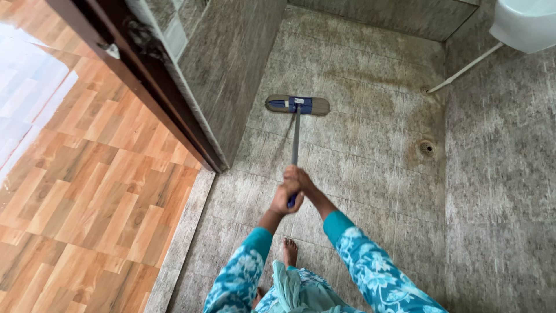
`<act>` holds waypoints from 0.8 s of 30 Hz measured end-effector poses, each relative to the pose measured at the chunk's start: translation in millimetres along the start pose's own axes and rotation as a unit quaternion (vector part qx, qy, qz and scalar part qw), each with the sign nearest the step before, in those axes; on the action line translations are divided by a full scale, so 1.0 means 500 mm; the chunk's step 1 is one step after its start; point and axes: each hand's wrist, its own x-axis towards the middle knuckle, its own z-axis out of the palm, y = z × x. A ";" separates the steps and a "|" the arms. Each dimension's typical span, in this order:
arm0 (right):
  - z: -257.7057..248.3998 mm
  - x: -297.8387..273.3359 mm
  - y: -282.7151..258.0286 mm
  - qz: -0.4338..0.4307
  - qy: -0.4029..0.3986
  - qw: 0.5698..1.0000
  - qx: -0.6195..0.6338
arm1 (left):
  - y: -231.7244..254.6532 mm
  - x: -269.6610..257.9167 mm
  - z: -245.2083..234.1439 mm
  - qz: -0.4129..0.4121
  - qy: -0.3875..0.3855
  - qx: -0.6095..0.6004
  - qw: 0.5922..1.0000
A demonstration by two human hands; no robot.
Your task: The person mops a tiled bathroom floor using a flat mop, pushing and pulling it across the tiles in various directions.
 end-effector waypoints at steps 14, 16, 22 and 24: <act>0.005 -0.206 -0.553 0.029 -0.048 0.995 0.080 | 0.578 -0.177 -0.160 -0.066 -0.121 -0.072 0.988; -0.017 -0.224 -0.615 0.097 -0.062 0.983 0.142 | 0.617 -0.164 -0.181 -0.007 -0.171 -0.132 0.976; 0.020 -0.283 -0.652 0.105 0.025 0.990 0.093 | 0.597 -0.202 -0.140 0.091 -0.170 -0.187 0.963; 0.040 -0.298 -0.643 0.111 0.074 0.986 0.102 | 0.577 -0.207 -0.116 0.119 -0.134 -0.194 0.965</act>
